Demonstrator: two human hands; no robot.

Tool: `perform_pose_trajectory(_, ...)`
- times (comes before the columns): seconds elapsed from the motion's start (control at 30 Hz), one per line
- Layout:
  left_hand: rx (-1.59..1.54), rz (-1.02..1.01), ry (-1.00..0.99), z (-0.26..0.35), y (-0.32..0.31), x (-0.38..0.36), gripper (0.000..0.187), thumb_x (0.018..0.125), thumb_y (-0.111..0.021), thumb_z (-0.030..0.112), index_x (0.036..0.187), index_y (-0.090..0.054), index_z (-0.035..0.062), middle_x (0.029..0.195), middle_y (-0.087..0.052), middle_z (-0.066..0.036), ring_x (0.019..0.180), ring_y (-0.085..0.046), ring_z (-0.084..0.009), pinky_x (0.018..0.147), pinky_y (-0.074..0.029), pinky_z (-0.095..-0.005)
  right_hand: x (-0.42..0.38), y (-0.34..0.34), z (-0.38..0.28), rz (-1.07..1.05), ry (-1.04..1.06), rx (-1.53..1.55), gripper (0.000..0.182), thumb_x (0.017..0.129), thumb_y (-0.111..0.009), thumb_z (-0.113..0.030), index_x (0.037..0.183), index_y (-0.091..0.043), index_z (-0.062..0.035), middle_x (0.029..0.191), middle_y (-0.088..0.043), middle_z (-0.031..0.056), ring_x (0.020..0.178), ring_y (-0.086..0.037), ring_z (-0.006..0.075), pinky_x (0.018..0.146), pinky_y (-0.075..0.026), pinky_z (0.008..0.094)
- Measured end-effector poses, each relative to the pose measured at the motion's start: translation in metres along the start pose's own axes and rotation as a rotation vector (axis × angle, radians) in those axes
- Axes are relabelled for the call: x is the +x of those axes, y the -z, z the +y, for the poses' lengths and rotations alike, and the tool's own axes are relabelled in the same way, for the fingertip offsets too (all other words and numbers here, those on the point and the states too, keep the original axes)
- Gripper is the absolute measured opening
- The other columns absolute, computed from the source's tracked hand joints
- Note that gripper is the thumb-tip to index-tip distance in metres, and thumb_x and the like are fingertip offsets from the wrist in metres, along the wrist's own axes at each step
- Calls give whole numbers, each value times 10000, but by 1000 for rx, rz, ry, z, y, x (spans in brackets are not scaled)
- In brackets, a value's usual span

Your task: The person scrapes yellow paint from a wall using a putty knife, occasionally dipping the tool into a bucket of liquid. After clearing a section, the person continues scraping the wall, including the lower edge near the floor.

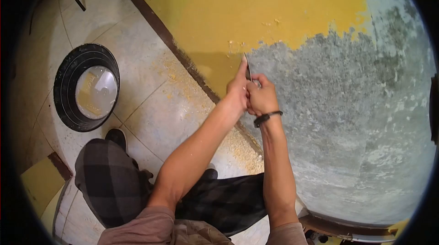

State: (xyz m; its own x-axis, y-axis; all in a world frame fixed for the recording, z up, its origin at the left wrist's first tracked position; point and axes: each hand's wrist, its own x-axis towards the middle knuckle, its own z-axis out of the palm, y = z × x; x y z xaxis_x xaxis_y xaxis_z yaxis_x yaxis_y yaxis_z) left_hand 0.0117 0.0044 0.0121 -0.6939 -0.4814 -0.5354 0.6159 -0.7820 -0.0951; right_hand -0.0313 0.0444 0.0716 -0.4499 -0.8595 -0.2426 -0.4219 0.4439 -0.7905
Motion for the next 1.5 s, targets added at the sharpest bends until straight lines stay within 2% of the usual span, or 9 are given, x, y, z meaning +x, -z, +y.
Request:
perform_pose_trajectory(0.1, 157, -90, -74, -7, 2, -4, 556, 755, -545, 690, 777, -506, 136, 512, -440, 16, 374, -395, -100, 334, -336, -245, -6, 4, 11, 7, 86, -22, 191, 836, -521, -70, 1022, -515, -30, 562, -460, 26, 342, -368, 98, 288, -216, 262)
perform_pose_trajectory(0.23, 55, -5, -83, 4, 0, 9, 611, 735, -524, 729, 704, -514, 119, 472, -370, 16, 319, -329, -141, 278, -219, -282, 3, -6, -7, -52, -17, 51, 216, 841, -523, -67, 1052, -503, -27, 572, -483, 38, 354, -390, 104, 294, -232, 270)
perform_pose_trajectory(0.27, 84, -41, -51, 12, 10, 13, 620, 728, -527, 734, 715, -514, 114, 472, -367, 17, 320, -327, -134, 274, -228, -286, -4, -8, -17, -41, -90, 70, 126, 807, -546, -59, 905, -567, 17, 631, -551, 39, 527, -486, 83, 441, -381, 264)
perform_pose_trajectory(0.43, 193, 0, -60, -1, -1, 4, 611, 726, -523, 738, 691, -480, 129, 470, -356, 24, 304, -319, -134, 273, -243, -276, -11, -1, 0, 70, 94, 10, 129, 803, -549, -60, 909, -567, 14, 604, -539, 43, 474, -466, 92, 404, -356, 280)
perform_pose_trajectory(0.5, 153, 61, -94, 6, 1, 13, 596, 724, -540, 727, 690, -477, 136, 470, -360, 24, 302, -340, -135, 273, -252, -269, -6, -3, -14, -15, -114, 80, 130, 804, -549, -62, 906, -566, 18, 599, -540, 47, 478, -478, 101, 415, -369, 280)
perform_pose_trajectory(0.7, 114, -82, -107, 4, 6, 3, 590, 712, -581, 706, 714, -511, 120, 473, -400, 7, 314, -374, -134, 275, -269, -280, 1, -2, 14, 37, 94, -5, 149, 814, -551, -71, 931, -569, 19, 618, -540, 42, 475, -482, 96, 403, -371, 277)
perform_pose_trajectory(0.77, 253, 41, -7, 4, -4, -18, 563, 771, -529, 683, 630, -488, 140, 494, -447, 13, 358, -399, -119, 317, -324, -279, -5, 8, 2, -16, -68, 95, 180, 805, -562, -72, 956, -572, 25, 638, -548, 40, 521, -508, 101, 438, -391, 275)
perform_pose_trajectory(0.9, 73, -65, -90, 19, 5, 4, 568, 761, -531, 696, 646, -492, 141, 489, -432, 21, 382, -408, -114, 332, -297, -267, 10, -16, -4, -41, 8, 50, 190, 851, -529, -85, 1037, -523, -47, 550, -478, 25, 335, -374, 84, 278, -218, 237)
perform_pose_trajectory(1.5, 98, 63, -129, 6, -8, -15, 570, 692, -650, 663, 603, -439, 141, 481, -378, 5, 328, -326, -138, 296, -242, -312, -11, 0, -12, -74, -67, 158, 185, 854, -525, -82, 1030, -510, -27, 557, -475, 13, 366, -386, 68, 298, -223, 230)
